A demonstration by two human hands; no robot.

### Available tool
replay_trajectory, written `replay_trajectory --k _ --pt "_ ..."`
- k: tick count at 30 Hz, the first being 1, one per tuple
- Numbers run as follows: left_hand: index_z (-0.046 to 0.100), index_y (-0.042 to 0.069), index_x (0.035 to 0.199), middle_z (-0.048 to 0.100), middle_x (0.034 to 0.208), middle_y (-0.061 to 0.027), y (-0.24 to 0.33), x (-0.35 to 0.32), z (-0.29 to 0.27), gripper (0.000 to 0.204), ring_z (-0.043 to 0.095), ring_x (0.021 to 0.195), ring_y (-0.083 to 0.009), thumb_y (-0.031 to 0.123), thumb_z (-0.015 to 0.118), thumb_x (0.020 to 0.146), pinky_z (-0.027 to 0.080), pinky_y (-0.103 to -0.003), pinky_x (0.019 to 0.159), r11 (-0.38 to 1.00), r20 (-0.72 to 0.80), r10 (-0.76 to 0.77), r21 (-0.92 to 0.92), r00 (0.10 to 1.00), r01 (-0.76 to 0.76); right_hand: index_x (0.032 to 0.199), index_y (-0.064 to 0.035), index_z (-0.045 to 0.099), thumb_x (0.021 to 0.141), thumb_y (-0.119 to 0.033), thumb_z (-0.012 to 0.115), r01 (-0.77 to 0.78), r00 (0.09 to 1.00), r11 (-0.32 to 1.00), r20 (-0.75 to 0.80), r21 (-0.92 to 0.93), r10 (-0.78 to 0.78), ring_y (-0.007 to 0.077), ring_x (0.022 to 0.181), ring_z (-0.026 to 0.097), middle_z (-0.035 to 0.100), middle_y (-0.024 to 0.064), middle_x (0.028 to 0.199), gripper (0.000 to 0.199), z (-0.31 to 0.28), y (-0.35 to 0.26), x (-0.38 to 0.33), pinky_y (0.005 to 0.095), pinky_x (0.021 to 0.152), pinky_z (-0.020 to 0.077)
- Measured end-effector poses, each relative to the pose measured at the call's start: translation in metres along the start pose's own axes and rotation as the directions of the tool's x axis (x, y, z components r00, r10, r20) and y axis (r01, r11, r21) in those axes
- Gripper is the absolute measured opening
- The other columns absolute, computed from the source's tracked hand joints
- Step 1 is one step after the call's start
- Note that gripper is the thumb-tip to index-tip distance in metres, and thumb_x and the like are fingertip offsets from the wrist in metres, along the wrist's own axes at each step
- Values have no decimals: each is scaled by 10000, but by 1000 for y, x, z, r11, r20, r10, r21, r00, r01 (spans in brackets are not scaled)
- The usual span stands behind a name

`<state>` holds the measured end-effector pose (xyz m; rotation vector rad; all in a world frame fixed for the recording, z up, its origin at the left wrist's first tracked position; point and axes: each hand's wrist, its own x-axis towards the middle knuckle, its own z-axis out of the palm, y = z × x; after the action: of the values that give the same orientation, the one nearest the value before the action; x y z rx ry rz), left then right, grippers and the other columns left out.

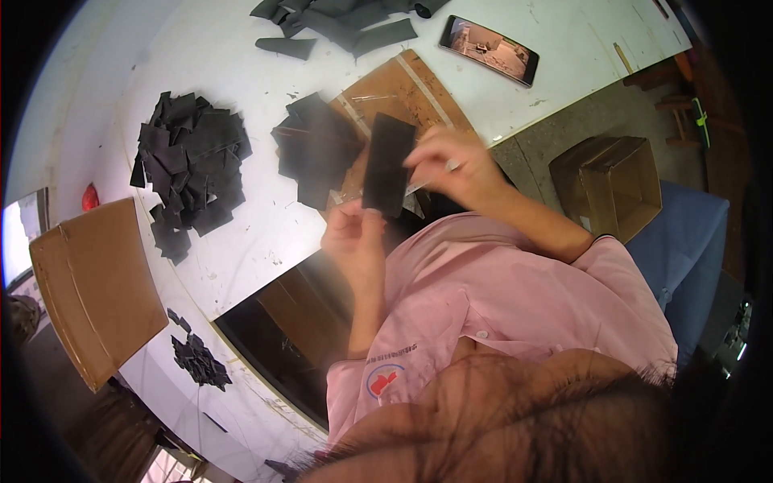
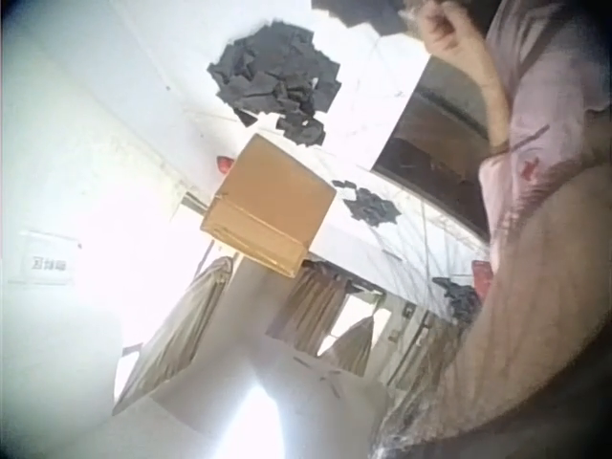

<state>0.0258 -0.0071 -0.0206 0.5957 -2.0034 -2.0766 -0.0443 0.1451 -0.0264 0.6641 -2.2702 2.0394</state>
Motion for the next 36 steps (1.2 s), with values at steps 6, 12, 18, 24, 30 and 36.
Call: replay_trajectory --k 6,12,18,24,30,36 --pt "512 -8 753 535 636 -17 -4 -7 11 88 472 521 -43 9 597 736 378 -150 479 996 60 94 2 994 -94 802 -9 577 688 -62 630 40 962 999 269 0 -38 169 622 517 535 65 739 136 17 0 -3 254 543 412" --pt "494 -7 744 519 615 -14 -30 -6 12 74 440 461 -32 -29 561 722 355 -151 416 863 -146 397 397 906 -314 703 -7 550 642 -40 602 246 961 917 202 -314 -189 231 609 509 495 76 685 86 30 0 -5 313 526 421" --pt "490 28 795 476 568 -6 -17 2 18 117 343 388 -16 -62 527 731 253 -140 351 978 -136 -117 -186 984 90 688 -2 549 612 -9 589 113 993 894 64 -433 -94 224 591 507 496 72 678 86 32 21 -14 306 513 422" --pt "469 21 891 458 578 -9 0 5 7 196 251 345 -29 -85 468 726 210 -168 338 684 317 -270 -602 909 413 721 17 590 644 3 588 -288 950 952 155 106 271 80 561 481 520 37 619 79 23 8 -8 202 486 361" --pt "491 26 826 518 734 -25 -32 7 13 162 396 482 -35 -67 505 694 299 -158 415 975 -5 -154 -165 988 151 732 -9 603 721 -101 585 -693 713 455 438 560 547 72 516 448 531 16 605 94 27 22 -12 197 459 347" --pt "504 0 839 521 710 -46 -24 0 14 174 444 477 -64 -77 487 684 330 -172 405 999 -109 46 2 993 -46 686 -46 538 783 -150 548 -727 686 442 527 526 501 46 475 355 444 -31 573 143 31 19 -10 176 437 290"
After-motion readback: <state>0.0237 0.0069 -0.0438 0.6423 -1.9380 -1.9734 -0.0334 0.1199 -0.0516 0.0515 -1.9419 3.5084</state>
